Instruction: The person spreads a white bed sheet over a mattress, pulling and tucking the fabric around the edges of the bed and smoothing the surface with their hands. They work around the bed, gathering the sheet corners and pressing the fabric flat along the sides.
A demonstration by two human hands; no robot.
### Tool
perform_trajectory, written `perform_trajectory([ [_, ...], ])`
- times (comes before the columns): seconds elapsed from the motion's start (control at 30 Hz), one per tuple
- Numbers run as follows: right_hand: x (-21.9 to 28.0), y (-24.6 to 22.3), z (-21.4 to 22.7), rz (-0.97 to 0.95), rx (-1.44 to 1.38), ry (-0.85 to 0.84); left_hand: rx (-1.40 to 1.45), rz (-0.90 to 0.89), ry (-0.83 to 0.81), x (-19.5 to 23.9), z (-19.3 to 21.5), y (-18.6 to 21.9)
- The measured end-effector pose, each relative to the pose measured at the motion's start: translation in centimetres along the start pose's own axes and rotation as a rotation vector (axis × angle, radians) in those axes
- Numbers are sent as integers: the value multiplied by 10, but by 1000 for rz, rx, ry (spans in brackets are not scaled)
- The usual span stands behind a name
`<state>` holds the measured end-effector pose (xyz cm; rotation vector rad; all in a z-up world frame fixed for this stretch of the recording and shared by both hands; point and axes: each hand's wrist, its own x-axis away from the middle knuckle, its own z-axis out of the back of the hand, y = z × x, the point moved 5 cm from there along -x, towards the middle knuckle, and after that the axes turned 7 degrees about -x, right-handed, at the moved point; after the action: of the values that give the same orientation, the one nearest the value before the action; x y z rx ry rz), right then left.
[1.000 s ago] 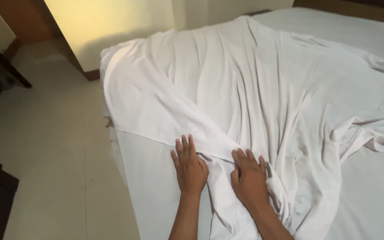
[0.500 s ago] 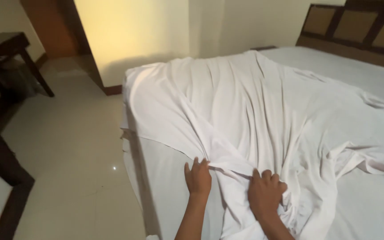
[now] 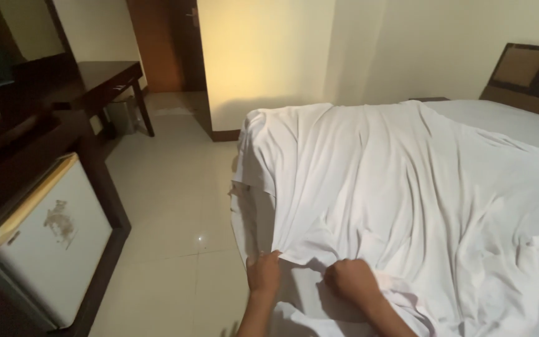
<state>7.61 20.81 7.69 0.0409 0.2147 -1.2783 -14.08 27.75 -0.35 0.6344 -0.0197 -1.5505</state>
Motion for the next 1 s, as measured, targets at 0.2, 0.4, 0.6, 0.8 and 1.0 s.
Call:
perform_trajectory([
  [0.2, 16, -35, 15, 74, 76, 342, 75, 2, 13, 14, -15, -15],
  [0.4, 40, 7, 7, -112, -194, 518, 104, 67, -11, 34, -31, 7],
  [0.6, 44, -12, 15, 62, -271, 479, 130, 109, 8, 37, -34, 9],
  [0.8, 45, -31, 6, 338, -331, 499, 60, -5, 118, 26, -30, -8],
  [1.0, 39, -79, -12, 344, -296, 217, -86, -135, 88, 24, 5, -35],
])
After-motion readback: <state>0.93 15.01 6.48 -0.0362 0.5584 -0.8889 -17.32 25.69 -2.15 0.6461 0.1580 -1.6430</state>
